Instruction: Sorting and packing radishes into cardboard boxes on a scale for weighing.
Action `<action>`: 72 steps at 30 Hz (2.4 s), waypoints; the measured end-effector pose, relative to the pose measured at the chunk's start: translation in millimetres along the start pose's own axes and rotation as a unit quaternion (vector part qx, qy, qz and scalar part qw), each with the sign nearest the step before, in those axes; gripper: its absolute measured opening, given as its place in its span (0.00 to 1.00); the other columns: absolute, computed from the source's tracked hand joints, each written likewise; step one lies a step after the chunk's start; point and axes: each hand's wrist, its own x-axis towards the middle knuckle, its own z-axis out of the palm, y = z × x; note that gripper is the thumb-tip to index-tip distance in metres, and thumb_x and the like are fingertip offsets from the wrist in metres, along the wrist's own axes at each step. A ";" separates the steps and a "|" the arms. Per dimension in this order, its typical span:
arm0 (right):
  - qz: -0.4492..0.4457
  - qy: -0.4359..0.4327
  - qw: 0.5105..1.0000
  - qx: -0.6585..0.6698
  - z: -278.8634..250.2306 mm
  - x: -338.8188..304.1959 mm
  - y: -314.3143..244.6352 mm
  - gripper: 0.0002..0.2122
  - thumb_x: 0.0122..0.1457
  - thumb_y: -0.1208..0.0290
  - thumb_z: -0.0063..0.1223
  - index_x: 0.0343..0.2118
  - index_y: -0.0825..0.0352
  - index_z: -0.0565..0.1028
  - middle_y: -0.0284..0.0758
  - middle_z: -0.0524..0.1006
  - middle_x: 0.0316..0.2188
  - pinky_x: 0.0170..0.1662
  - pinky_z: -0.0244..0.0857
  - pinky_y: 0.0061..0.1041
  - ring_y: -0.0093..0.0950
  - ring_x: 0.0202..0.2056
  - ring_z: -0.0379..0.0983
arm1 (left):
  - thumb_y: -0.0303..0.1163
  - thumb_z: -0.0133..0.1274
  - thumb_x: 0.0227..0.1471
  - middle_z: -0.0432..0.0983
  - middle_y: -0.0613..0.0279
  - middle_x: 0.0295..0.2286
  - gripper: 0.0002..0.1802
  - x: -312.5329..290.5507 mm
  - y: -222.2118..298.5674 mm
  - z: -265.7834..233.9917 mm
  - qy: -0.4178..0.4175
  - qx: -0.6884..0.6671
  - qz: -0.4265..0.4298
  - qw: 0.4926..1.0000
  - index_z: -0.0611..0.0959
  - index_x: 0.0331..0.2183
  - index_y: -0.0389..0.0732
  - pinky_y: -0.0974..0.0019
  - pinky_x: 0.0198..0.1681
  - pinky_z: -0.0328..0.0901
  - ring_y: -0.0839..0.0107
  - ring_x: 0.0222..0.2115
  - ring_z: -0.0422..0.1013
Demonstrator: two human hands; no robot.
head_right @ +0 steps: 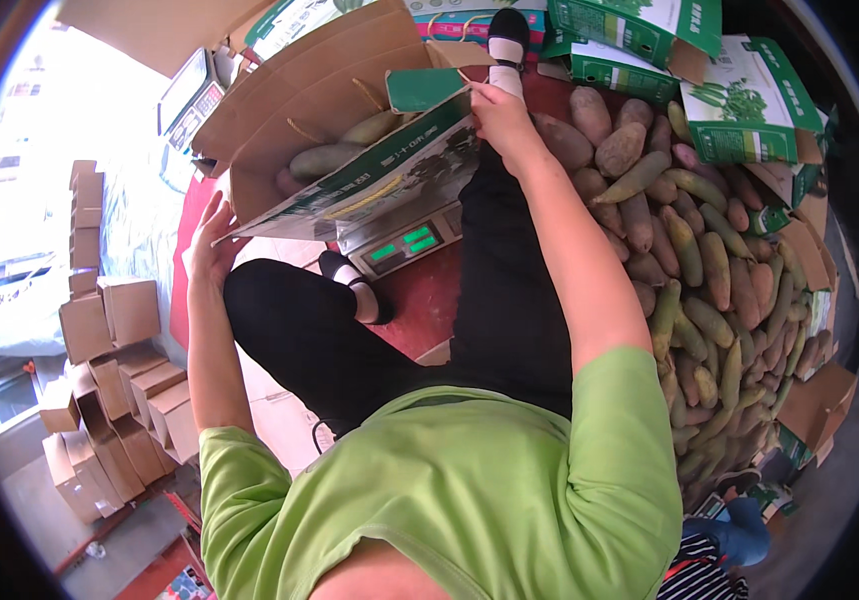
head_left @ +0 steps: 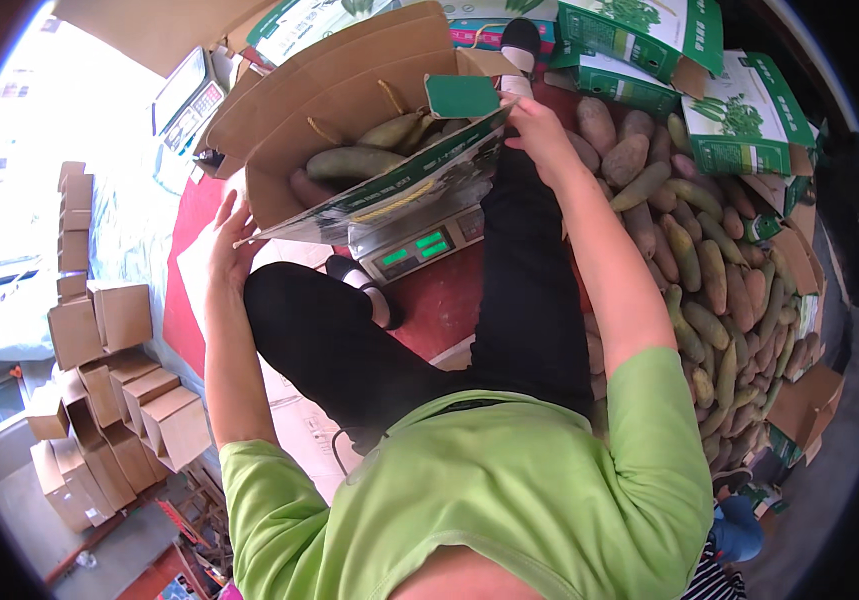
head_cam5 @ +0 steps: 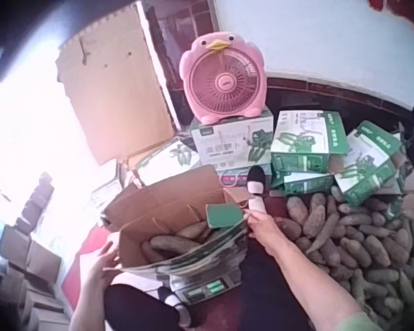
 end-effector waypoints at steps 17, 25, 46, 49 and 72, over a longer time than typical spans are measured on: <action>-0.070 -0.022 0.997 0.005 -27.2 -7.8 13.6 0.16 0.61 0.63 0.45 0.49 0.61 0.71 0.27 0.72 0.46 0.43 0.61 0.22 0.20 0.46 0.67 | 0.30 0.51 0.53 0.72 0.65 0.34 0.29 -6.5 -3.0 -5.4 0.017 0.034 0.096 0.995 0.64 0.56 0.45 0.63 0.42 0.65 0.73 0.39 0.69; 0.023 0.144 0.989 -0.036 -94.0 -57.8 78.8 0.14 0.60 0.68 0.47 0.47 0.65 0.71 0.32 0.76 0.41 0.38 0.63 0.19 0.20 0.38 0.71 | 0.32 0.51 0.54 0.67 0.55 0.45 0.28 -1.6 -1.4 1.8 -0.006 0.045 0.079 0.996 0.65 0.56 0.43 0.63 0.47 0.66 0.68 0.46 0.65; -0.026 0.340 0.842 -0.418 -163.4 -214.4 254.2 0.13 0.48 0.73 0.56 0.38 0.68 0.75 0.44 0.75 0.36 0.44 0.65 0.34 0.41 0.40 0.71 | 0.34 0.58 0.49 0.60 0.54 0.50 0.33 35.9 -9.9 -41.4 -0.026 0.059 0.093 0.994 0.66 0.55 0.42 0.67 0.44 0.67 0.71 0.45 0.65; 0.056 0.414 0.742 -0.524 -192.2 -211.6 212.1 0.20 0.47 0.72 0.57 0.46 0.60 0.71 0.39 0.69 0.47 0.49 0.62 0.37 0.42 0.48 0.64 | 0.37 0.60 0.47 0.55 0.51 0.54 0.34 32.7 -11.7 -36.2 0.007 0.071 0.094 0.993 0.67 0.55 0.43 0.65 0.47 0.65 0.65 0.50 0.61; 0.203 0.374 0.681 -0.596 -255.2 -234.9 225.1 0.16 0.43 0.74 0.56 0.39 0.60 0.71 0.41 0.72 0.39 0.47 0.61 0.38 0.44 0.43 0.65 | 0.40 0.62 0.44 0.59 0.53 0.51 0.44 -12.6 1.9 14.3 0.030 0.133 0.105 0.985 0.60 0.58 0.40 0.65 0.53 0.53 0.65 0.52 0.57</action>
